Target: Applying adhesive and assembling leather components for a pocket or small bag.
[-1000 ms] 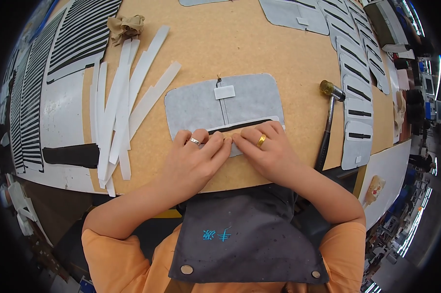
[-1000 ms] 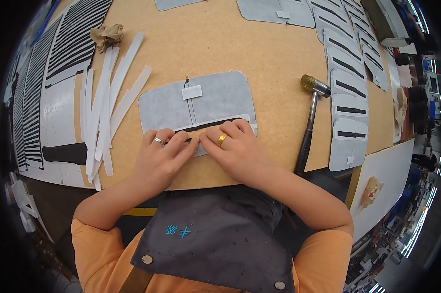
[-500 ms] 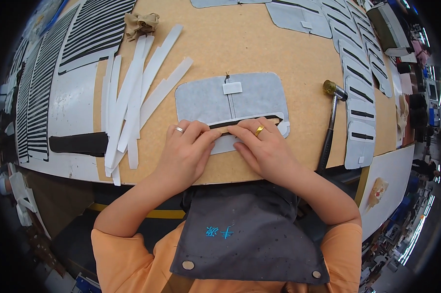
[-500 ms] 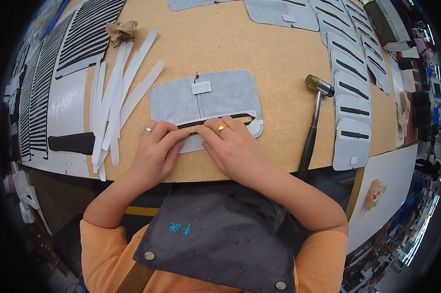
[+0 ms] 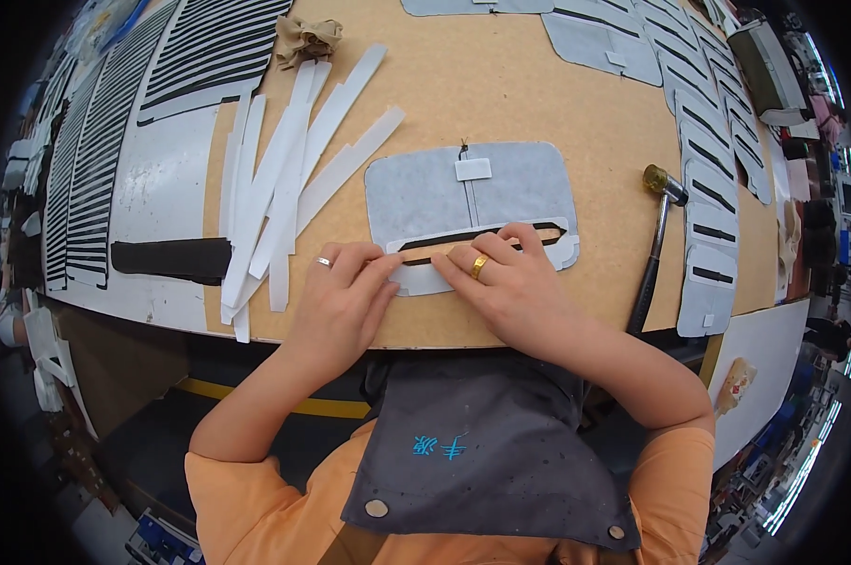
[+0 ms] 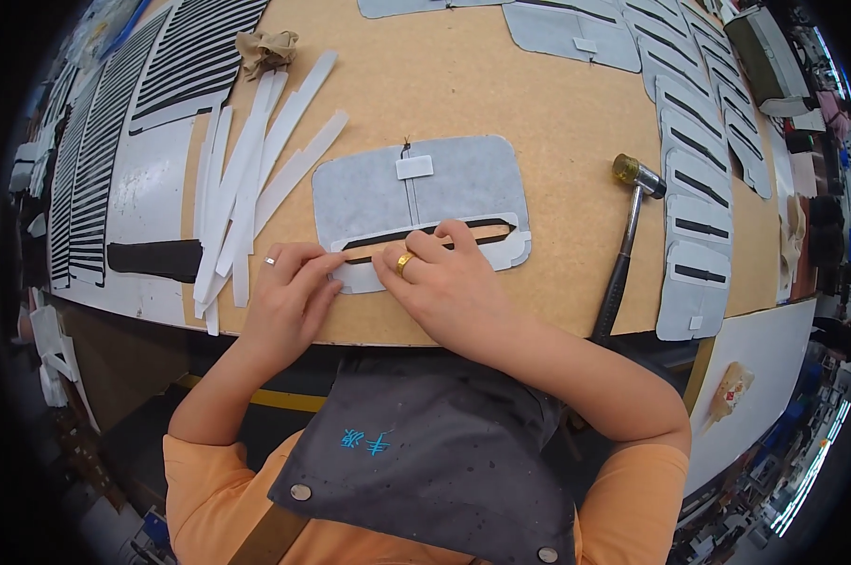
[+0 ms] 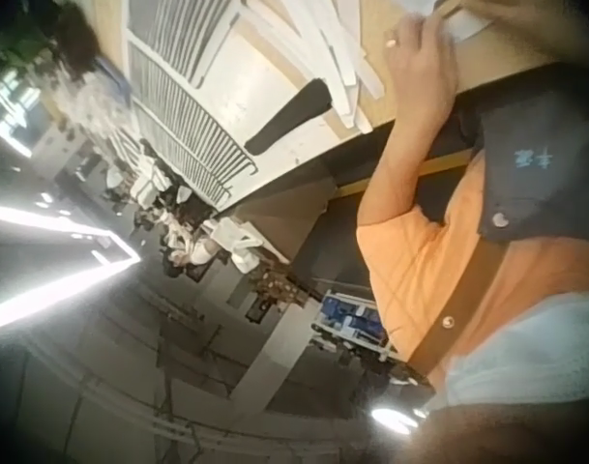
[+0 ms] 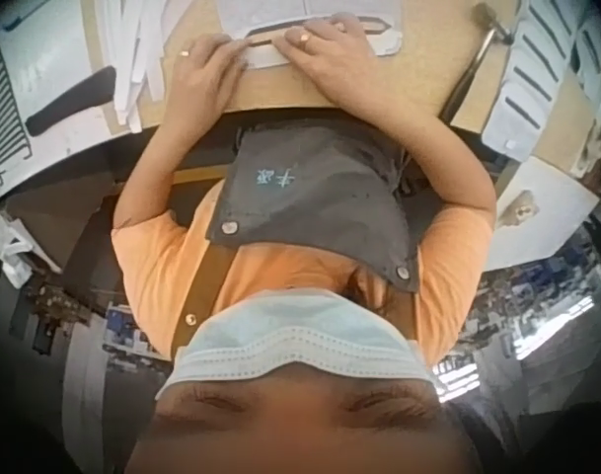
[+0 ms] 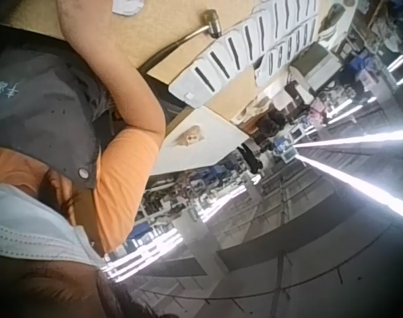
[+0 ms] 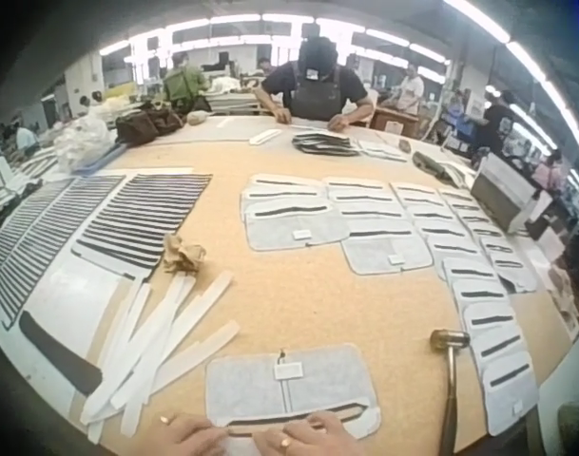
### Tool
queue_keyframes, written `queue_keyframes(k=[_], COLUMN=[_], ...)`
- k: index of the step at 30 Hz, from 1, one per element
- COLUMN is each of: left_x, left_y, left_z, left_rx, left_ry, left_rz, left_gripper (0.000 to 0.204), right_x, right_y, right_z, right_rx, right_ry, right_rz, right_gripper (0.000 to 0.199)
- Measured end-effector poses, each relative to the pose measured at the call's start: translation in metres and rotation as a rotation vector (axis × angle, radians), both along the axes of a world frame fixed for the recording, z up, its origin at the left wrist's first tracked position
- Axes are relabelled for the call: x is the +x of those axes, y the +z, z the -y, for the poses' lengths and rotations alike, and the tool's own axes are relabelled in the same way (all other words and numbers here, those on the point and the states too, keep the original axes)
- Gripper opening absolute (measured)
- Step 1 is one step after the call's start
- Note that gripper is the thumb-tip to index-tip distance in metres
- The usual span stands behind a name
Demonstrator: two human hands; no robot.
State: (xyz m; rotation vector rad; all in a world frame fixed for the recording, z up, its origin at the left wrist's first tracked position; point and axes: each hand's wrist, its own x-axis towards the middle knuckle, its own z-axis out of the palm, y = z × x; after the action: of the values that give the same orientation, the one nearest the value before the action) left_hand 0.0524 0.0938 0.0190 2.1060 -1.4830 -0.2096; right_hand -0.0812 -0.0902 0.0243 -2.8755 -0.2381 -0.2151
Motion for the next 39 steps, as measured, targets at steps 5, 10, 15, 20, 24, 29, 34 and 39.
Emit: queue_keyframes(k=[5,10,15,20,24,29,34,39], left_x=[-0.001,-0.009,-0.047,-0.061,-0.069,-0.074,-0.074,-0.073], left_y=[0.000,-0.009,-0.005,-0.010,-0.017,-0.017,-0.018,-0.016], left_z=[0.003,0.003,0.023,0.052,0.064,0.063,0.065,0.063], left_rx=[-0.010,-0.073,-0.129,-0.157,-0.127,-0.058,-0.077,-0.056], left_ry=[-0.073,-0.070,-0.221,-0.346,-0.340,-0.330,-0.321,-0.305], left_rz=[0.101,0.064,-0.058,-0.002,0.123,0.160,0.187,0.180], left_gripper=[0.030,0.029,0.032,0.036,0.043,0.048,0.047,0.045], right_x=[0.006,-0.029,-0.100,-0.140,-0.139,-0.122,-0.101,-0.099], right_y=[0.000,0.013,0.020,0.001,0.017,0.059,0.026,0.030], right_z=[-0.004,0.038,0.092,0.102,0.083,0.021,0.006,0.011], right_rx=[-0.054,-0.299,-0.282,0.147,0.183,0.320,0.134,0.261], right_ry=[0.074,0.005,-0.638,-1.112,-1.071,-0.670,-0.648,-0.635], right_rz=[0.054,0.049,0.122,-0.080,0.048,0.172,-0.098,0.319], right_gripper=[0.035,0.027,0.032,0.038,0.033,0.057,0.068,0.076])
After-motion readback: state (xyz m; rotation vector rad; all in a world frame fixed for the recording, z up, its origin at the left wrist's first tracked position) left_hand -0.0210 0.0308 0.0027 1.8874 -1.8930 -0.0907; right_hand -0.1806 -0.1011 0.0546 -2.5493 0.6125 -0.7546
